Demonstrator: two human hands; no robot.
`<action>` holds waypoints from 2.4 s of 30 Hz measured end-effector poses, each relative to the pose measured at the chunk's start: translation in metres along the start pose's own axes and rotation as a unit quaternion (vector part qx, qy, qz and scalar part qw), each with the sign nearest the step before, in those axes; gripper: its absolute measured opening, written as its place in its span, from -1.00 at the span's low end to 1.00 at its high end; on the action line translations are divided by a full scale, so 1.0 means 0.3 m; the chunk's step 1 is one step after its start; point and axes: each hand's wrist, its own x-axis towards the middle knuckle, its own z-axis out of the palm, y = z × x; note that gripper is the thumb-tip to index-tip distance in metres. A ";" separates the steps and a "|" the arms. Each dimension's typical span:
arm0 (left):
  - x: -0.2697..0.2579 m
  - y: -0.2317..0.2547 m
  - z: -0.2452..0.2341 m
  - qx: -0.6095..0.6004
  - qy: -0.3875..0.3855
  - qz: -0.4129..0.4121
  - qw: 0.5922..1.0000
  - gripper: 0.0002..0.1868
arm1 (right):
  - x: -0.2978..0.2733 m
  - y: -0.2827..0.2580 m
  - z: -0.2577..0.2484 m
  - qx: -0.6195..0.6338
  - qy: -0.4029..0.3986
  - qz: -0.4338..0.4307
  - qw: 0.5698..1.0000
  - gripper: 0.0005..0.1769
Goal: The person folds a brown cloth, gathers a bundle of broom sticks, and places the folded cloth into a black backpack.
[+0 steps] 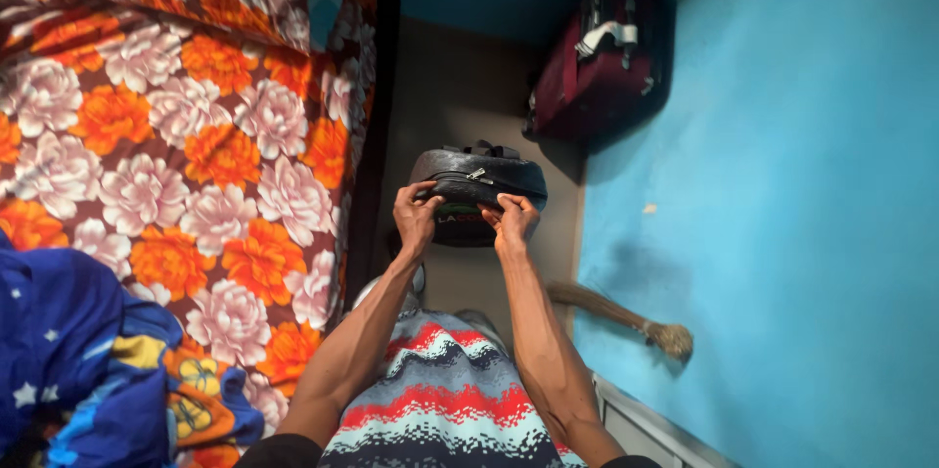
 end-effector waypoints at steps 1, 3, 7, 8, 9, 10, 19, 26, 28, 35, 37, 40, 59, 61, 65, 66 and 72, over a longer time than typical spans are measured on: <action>0.033 0.008 0.000 -0.006 -0.008 -0.014 1.000 -0.65 | 0.022 -0.012 0.030 0.007 -0.003 -0.001 1.000 -0.98; 0.118 0.038 0.011 -0.011 -0.019 -0.032 0.999 -0.65 | 0.069 -0.034 0.098 0.015 -0.004 -0.002 1.000 -0.98; 0.284 0.115 0.037 -0.031 -0.039 -0.060 0.997 -0.62 | 0.171 -0.086 0.226 0.025 -0.002 -0.001 1.000 -0.98; 0.311 0.124 0.042 -0.029 -0.039 -0.061 0.997 -0.62 | 0.195 -0.091 0.252 0.037 -0.008 -0.009 0.999 -0.98; 0.349 0.137 0.057 -0.046 -0.033 -0.050 0.997 -0.61 | 0.223 -0.104 0.282 0.037 -0.010 -0.009 0.999 -0.98; 0.388 0.149 0.072 -0.062 -0.028 -0.040 0.997 -0.59 | 0.249 -0.114 0.310 0.041 -0.005 -0.006 0.999 -0.99; 0.700 0.112 0.248 -0.078 0.070 -0.158 0.982 -0.81 | 0.548 -0.209 0.511 0.067 -0.006 0.010 0.998 -0.95; 1.016 0.012 0.470 -0.225 -0.033 -0.357 0.906 -0.43 | 0.930 -0.227 0.609 0.048 -0.025 0.034 0.998 -0.92; 1.089 -0.011 0.527 -0.274 -0.043 -0.409 0.869 -0.38 | 1.021 -0.244 0.648 0.034 -0.026 0.049 0.998 -0.93; 1.309 -0.044 0.681 -0.289 -0.006 -0.432 0.854 -0.47 | 1.209 -0.307 0.738 -0.022 -0.038 0.078 0.996 -0.97; 1.364 -0.036 0.719 -0.289 0.015 -0.433 0.854 -0.57 | 1.265 -0.332 0.774 -0.026 -0.040 0.079 0.996 -0.96; 1.465 -0.065 0.784 -0.294 0.063 -0.443 0.845 -0.64 | 1.351 -0.351 0.818 -0.030 -0.044 0.077 0.996 -0.96; 1.993 -0.822 1.049 -0.328 0.013 -0.408 0.852 -0.73 | 2.093 0.084 0.992 -0.037 -0.046 0.053 0.997 -0.93; 2.049 -0.934 1.076 -0.326 -0.010 -0.391 0.861 -0.69 | 2.173 0.148 1.004 -0.035 -0.045 0.052 0.997 -0.93; 2.157 -1.143 1.151 -0.335 -0.026 -0.387 0.859 -0.72 | 2.350 0.268 1.018 -0.020 -0.056 0.040 0.997 -0.97; 2.178 -1.186 1.165 -0.332 -0.045 -0.375 0.864 -0.72 | 2.395 0.294 1.015 -0.020 -0.054 0.039 0.998 -0.97; 2.349 -1.318 1.269 -0.327 -0.086 -0.369 0.866 -0.65 | 2.606 0.384 1.046 -0.008 -0.058 0.023 0.998 -0.96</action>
